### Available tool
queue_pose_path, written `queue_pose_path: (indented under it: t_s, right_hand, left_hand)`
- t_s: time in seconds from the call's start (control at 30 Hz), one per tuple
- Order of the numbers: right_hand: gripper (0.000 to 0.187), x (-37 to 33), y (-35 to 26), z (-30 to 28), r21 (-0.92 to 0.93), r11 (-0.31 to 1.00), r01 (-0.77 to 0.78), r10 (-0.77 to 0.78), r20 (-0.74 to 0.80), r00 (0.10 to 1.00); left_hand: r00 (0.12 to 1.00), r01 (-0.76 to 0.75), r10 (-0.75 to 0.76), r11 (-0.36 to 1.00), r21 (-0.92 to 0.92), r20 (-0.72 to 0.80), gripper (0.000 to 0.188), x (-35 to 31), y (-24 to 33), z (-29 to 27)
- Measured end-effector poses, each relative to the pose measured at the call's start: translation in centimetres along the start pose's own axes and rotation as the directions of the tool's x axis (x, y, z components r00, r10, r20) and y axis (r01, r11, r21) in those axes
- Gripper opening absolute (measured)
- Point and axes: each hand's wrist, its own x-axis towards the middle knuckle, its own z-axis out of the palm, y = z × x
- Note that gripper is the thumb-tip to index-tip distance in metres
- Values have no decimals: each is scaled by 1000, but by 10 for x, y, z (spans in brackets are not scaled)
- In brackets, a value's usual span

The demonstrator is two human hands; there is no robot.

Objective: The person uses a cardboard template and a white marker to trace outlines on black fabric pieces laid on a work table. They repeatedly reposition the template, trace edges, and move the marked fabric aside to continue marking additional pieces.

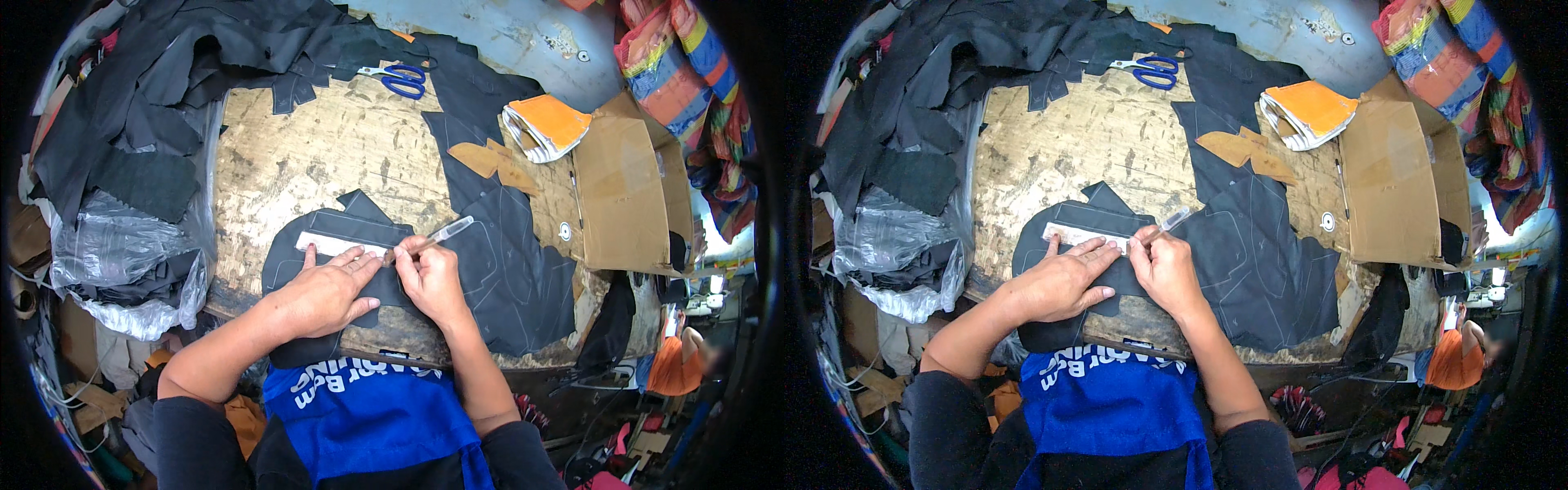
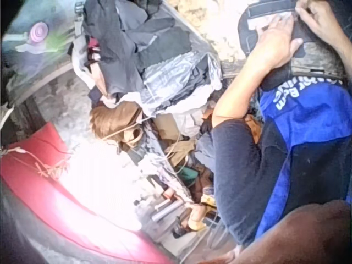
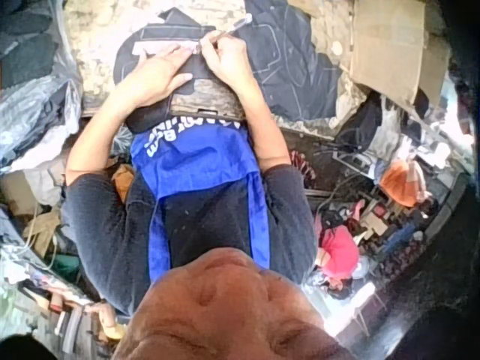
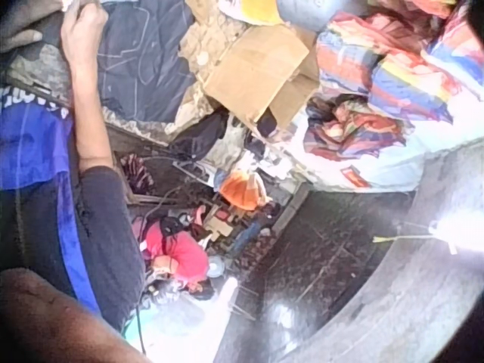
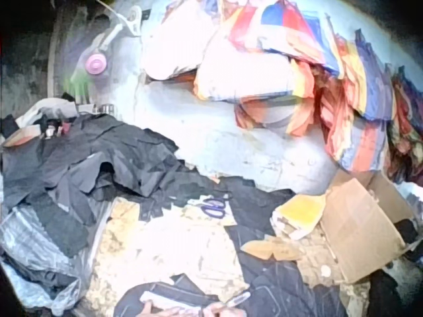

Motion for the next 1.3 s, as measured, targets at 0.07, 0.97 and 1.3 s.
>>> queue_pose_path:
  t_s: [0.07, 0.97, 1.3]
  right_hand:
    - [10, 3, 3, 5, -9, 996, 84, -84, -155, 984]
    - [10, -12, 22, 25, 326, 942, 79, -10, -208, 978]
    - [15, -9, 28, 22, 688, 725, -6, 204, -206, 957]
  left_hand:
    - [1000, 12, -11, 999, 38, -14, 60, -1, 0, 7]
    - [990, 1, 12, 996, 88, -143, 74, -42, 17, 55]
    - [955, 18, 29, 988, 153, -297, 73, -4, -5, 48]
